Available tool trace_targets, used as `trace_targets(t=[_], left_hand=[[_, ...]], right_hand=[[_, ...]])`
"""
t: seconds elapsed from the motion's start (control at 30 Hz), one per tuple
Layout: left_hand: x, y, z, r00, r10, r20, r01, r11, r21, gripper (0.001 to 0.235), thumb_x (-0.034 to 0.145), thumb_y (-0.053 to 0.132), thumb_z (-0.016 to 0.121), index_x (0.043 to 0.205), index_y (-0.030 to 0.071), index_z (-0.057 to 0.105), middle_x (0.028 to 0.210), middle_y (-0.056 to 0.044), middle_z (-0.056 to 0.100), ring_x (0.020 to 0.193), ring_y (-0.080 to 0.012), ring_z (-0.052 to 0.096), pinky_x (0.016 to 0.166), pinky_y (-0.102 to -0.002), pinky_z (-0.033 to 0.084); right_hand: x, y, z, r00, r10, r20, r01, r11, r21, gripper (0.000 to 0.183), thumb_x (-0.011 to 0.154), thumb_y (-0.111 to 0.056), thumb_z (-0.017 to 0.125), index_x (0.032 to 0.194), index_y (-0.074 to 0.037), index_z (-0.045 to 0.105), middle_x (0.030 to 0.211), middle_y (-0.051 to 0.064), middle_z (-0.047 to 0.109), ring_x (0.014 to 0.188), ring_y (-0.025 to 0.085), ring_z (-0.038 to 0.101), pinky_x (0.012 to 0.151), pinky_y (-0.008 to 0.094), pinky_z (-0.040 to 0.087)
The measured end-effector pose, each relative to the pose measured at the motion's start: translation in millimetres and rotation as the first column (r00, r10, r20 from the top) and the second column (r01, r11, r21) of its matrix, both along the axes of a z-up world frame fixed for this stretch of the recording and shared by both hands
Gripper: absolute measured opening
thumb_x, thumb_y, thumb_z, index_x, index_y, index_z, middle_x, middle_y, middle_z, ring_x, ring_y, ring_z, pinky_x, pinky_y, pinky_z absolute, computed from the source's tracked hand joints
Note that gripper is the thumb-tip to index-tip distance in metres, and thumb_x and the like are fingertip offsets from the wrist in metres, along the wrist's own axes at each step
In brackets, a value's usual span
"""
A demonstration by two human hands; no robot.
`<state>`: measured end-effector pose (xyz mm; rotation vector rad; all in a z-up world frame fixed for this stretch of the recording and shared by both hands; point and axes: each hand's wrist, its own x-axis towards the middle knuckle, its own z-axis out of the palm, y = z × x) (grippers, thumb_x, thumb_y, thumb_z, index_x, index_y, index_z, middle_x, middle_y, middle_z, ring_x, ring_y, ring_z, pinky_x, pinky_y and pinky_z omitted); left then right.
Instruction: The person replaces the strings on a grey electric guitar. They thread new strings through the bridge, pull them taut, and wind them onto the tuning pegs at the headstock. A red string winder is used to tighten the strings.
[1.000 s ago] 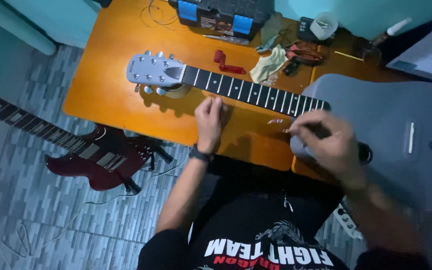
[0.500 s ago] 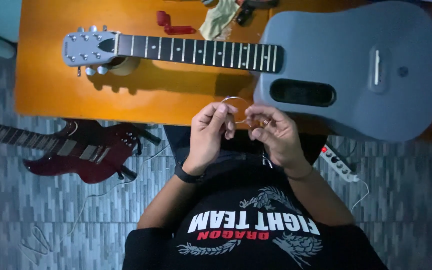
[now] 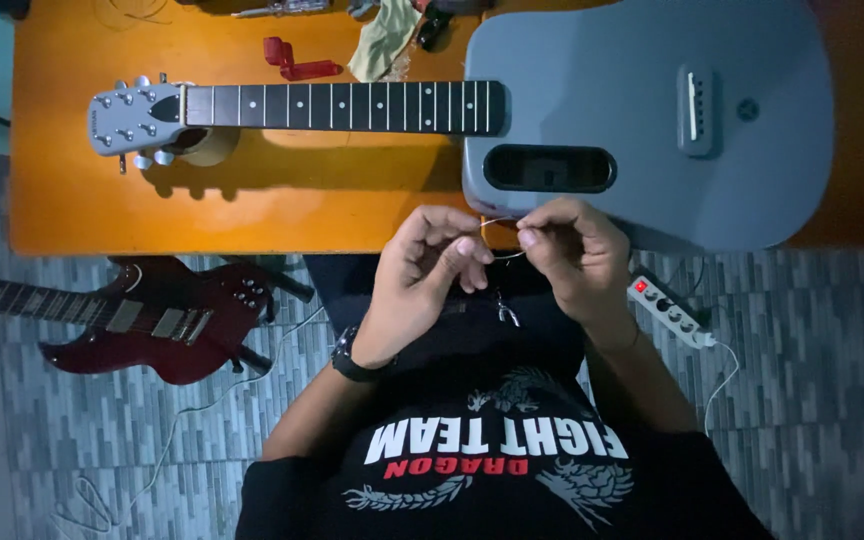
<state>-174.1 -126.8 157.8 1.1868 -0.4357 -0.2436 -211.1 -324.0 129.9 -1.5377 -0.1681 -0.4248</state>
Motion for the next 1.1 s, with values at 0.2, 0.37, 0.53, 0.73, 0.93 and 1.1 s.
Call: trace_targets(t=[0.2,0.37,0.53,0.73,0.93,1.1], left_hand=[[-13.7,-8.6,7.4,0.992,0.072,0.105,-0.075,0.997,0.027,0.014,0.101,-0.001,0.058,0.112,-0.008,0.061,0.081,-0.017,0.073,0.058,-0.0163,0.071,0.053,-0.028,0.059],[-17.5,-10.9,14.6,0.984,0.074,0.162,-0.077,0.997,0.013,0.012,0.099,-0.002,0.06,0.109,-0.008,0.063,0.073,-0.014,0.071,0.054,-0.0152,0.07,0.049,-0.026,0.058],[-17.0,-8.8,16.6,0.983,0.046,0.177,-0.051,0.998,0.029,0.012,0.098,-0.005,0.059,0.108,-0.008,0.064,0.068,-0.011,0.07,0.051,-0.0135,0.068,0.05,-0.024,0.057],[-10.8,-6.1,10.2,0.996,-0.02,0.082,0.026,0.997,-0.071,0.016,0.102,0.0,0.056,0.115,-0.008,0.061,0.074,-0.013,0.069,0.056,-0.0153,0.071,0.049,-0.027,0.059],[-8.5,3.2,27.0,0.991,-0.052,0.127,0.053,0.999,0.003,0.014,0.1,0.001,0.06,0.11,-0.008,0.064,0.075,-0.016,0.071,0.056,-0.0174,0.072,0.049,-0.029,0.06],[-9.9,7.6,28.3,0.989,-0.121,0.087,0.12,0.993,0.012,0.016,0.101,0.002,0.058,0.115,-0.005,0.063,0.082,-0.014,0.071,0.066,-0.0139,0.072,0.055,-0.028,0.061]], right_hand=[[-7.0,8.9,20.3,0.988,-0.058,0.146,0.069,0.995,-0.075,0.012,0.097,-0.005,0.067,0.106,0.003,0.069,0.076,0.021,0.067,0.047,0.026,0.054,0.039,0.028,0.047],[-13.4,11.9,28.1,0.958,-0.132,0.256,0.188,0.959,-0.211,0.012,0.096,-0.003,0.069,0.107,0.004,0.071,0.075,0.02,0.066,0.046,0.023,0.044,0.035,0.027,0.038],[-18.8,8.4,19.6,0.956,-0.132,0.263,0.199,0.949,-0.246,0.019,0.092,0.004,0.071,0.111,0.009,0.072,0.075,0.022,0.065,0.049,0.037,0.044,0.038,0.031,0.045],[-7.9,0.1,15.4,0.932,0.038,0.36,0.045,0.974,-0.22,0.014,0.095,0.0,0.064,0.106,0.006,0.071,0.074,0.026,0.064,0.044,0.027,0.041,0.035,0.025,0.037],[-7.4,-1.7,26.7,0.91,0.167,0.38,-0.061,0.959,-0.276,0.023,0.088,-0.007,0.073,0.107,0.006,0.074,0.096,0.028,0.07,0.069,0.029,0.068,0.048,0.027,0.052],[-9.5,-0.9,30.7,0.943,0.084,0.322,0.017,0.954,-0.3,0.008,0.093,0.004,0.065,0.099,0.008,0.069,0.085,0.023,0.071,0.061,0.035,0.067,0.042,0.027,0.046]])
